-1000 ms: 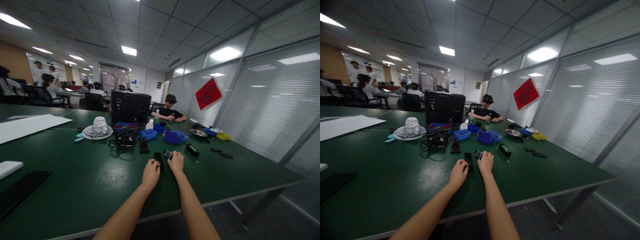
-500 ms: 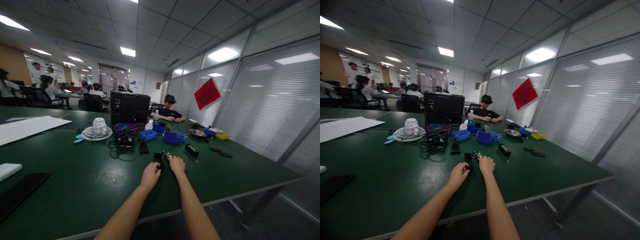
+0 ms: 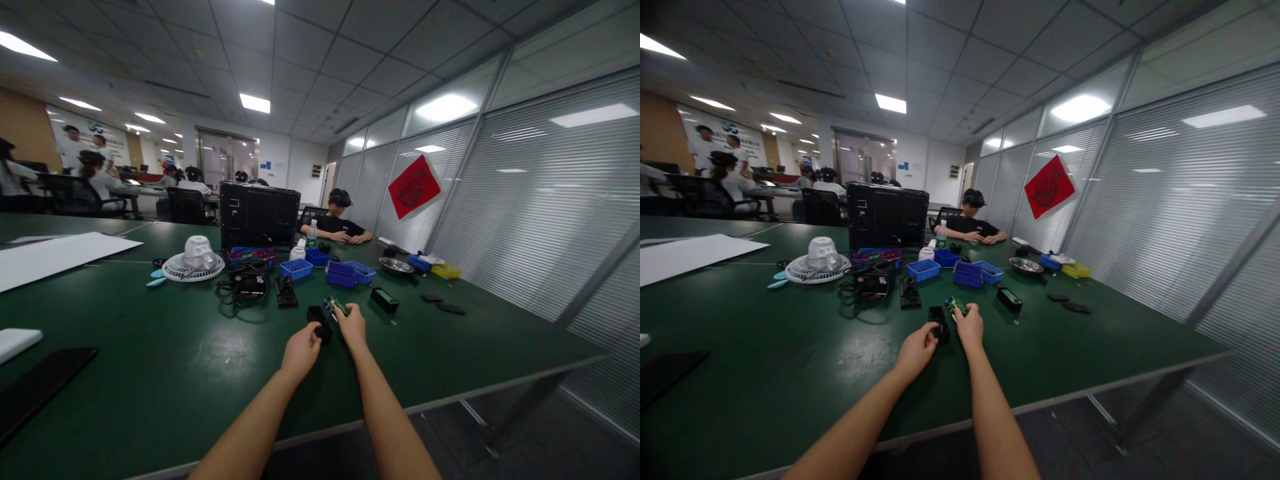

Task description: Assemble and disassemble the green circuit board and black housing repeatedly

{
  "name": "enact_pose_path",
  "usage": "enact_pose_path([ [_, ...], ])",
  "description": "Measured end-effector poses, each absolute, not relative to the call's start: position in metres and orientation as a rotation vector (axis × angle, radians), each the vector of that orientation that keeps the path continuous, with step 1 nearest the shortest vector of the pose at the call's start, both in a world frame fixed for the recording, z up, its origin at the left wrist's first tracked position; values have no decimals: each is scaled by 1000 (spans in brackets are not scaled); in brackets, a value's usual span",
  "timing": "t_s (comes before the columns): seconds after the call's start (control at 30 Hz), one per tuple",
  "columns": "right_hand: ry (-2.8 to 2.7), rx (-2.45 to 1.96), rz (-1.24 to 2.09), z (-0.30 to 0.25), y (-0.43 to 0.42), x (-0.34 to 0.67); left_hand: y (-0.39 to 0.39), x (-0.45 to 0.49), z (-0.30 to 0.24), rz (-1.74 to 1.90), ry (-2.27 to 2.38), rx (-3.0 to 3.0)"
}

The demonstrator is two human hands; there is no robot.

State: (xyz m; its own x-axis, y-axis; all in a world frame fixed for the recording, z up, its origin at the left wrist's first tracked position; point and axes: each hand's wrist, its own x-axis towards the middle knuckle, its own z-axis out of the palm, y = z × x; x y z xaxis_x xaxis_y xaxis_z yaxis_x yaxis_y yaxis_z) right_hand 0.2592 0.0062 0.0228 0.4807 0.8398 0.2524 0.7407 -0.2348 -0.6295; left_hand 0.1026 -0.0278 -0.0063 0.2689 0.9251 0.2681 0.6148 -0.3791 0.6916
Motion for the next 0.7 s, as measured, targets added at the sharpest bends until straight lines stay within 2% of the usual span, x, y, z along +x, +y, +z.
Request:
enact_pose_path([
  [0.23,-1399,-1729,-15,28,-4,240,-25,104,-4,817,1438,1995],
  [0.43,-1650,-1792,-261,26,-11,223,-27,104,0,774,1430,2032],
  [0.7,-1723,-1928,-386,34,-20,219,-28,103,1,782,1432,2050],
])
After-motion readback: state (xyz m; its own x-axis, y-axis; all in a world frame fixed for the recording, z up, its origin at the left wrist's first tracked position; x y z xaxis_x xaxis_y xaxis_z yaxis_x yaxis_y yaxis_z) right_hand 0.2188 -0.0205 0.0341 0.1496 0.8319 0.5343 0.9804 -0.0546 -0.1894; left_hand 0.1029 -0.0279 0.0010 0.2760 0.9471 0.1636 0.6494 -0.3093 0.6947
